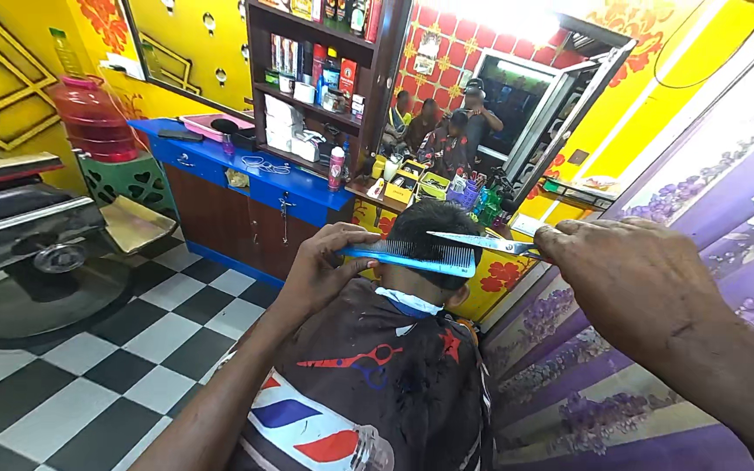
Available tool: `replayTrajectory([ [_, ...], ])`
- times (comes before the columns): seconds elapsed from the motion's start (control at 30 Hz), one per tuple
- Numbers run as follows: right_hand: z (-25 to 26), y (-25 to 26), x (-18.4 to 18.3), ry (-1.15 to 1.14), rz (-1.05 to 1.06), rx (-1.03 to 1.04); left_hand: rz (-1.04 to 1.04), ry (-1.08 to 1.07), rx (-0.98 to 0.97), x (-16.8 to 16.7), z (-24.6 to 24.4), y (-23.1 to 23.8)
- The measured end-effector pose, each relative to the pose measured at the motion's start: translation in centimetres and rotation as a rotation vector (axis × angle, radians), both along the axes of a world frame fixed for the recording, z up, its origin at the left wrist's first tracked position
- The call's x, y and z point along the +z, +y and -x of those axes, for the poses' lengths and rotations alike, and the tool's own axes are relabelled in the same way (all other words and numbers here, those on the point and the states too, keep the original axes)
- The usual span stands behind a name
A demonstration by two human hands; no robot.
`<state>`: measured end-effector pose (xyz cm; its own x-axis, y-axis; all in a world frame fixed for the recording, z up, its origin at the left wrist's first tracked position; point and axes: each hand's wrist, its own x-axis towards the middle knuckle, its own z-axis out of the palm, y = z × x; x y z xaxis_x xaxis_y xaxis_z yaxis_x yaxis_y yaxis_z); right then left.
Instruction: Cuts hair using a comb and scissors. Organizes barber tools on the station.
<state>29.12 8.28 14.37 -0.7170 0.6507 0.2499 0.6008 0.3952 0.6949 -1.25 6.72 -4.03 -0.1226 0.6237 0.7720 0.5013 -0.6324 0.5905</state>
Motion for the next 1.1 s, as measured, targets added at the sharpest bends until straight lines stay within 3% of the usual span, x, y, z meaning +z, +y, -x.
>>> replayTrajectory([
  [0.23, 2.2, -0.1, -0.6, -0.133, 0.093, -0.097, -0.096, 0.008, 0.091, -0.1, 0.1, 0.7],
  [0.7, 2.8, 1.3, -1.3, -0.095, 0.122, -0.072, -0.098, 0.035, 0.127, 0.2, 0.5, 1.3],
  [0.9, 0.7, 3.4, 0.3, 0.107, 0.072, 0.0, -0.02, -0.194, 0.221, 1.7, -0.1, 2.3],
  [1.0, -0.2, 5.5, 0.5, 0.238, -0.004, 0.074, 0.05, -0.121, 0.152, 3.7, 0.2, 3.8],
  [1.1, -1.3, 6.7, 0.2, 0.297, -0.015, 0.122, 0.153, 0.013, -0.063, 5.0, 0.8, 4.5],
])
